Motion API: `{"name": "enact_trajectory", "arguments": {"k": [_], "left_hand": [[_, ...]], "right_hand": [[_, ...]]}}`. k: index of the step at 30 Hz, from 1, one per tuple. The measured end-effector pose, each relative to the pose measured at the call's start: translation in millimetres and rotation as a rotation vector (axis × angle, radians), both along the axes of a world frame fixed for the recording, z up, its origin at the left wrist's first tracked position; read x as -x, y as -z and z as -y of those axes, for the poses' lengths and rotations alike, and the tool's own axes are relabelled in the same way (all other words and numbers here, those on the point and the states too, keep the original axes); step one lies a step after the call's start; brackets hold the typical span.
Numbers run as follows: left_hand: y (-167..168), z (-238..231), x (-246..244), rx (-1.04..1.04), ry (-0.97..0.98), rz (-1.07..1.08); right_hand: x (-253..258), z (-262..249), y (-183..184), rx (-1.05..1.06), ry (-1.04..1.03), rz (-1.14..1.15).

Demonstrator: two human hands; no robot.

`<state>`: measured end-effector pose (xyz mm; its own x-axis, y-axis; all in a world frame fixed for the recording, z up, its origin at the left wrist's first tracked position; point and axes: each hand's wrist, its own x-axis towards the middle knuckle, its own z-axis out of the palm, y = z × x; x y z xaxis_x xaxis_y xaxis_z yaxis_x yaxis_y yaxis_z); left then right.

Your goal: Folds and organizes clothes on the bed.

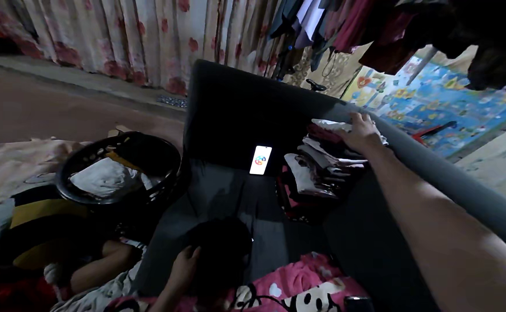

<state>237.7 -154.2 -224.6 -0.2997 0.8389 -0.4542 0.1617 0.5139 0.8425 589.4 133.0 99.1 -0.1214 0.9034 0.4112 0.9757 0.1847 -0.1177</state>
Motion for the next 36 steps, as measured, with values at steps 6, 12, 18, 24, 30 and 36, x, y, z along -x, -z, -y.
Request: {"name": "enact_trajectory", "arguments": {"k": [6, 12, 18, 24, 30, 36], "left_hand": [[4.8, -1.8, 0.5, 0.015, 0.002, 0.040], [5.0, -3.5, -0.6, 0.016, 0.003, 0.085], [6.2, -2.0, 0.2, -0.027, 0.015, 0.169], [4.0, 0.9, -0.2, -0.032, 0.007, 0.201], [7.6, 0.0, -0.4, -0.035, -0.011, 0.240], [9.5, 1.7, -0.6, -0.042, -0.093, 0.347]], "right_hand": [[-15.7, -25.4, 7.1, 0.186, 0.189, -0.034], [-25.9, -29.7, 15.5, 0.101, 0.240, -0.082], [-28.7, 1.7, -5.1, -0.031, 0.245, -0.403], [-37.9, 29.8, -31.6, -0.203, 0.231, -0.463], [-21.3, 83.5, -76.0, -0.331, 0.009, -0.448], [11.6, 124.9, -58.0, -0.167, -0.223, -0.458]]}}
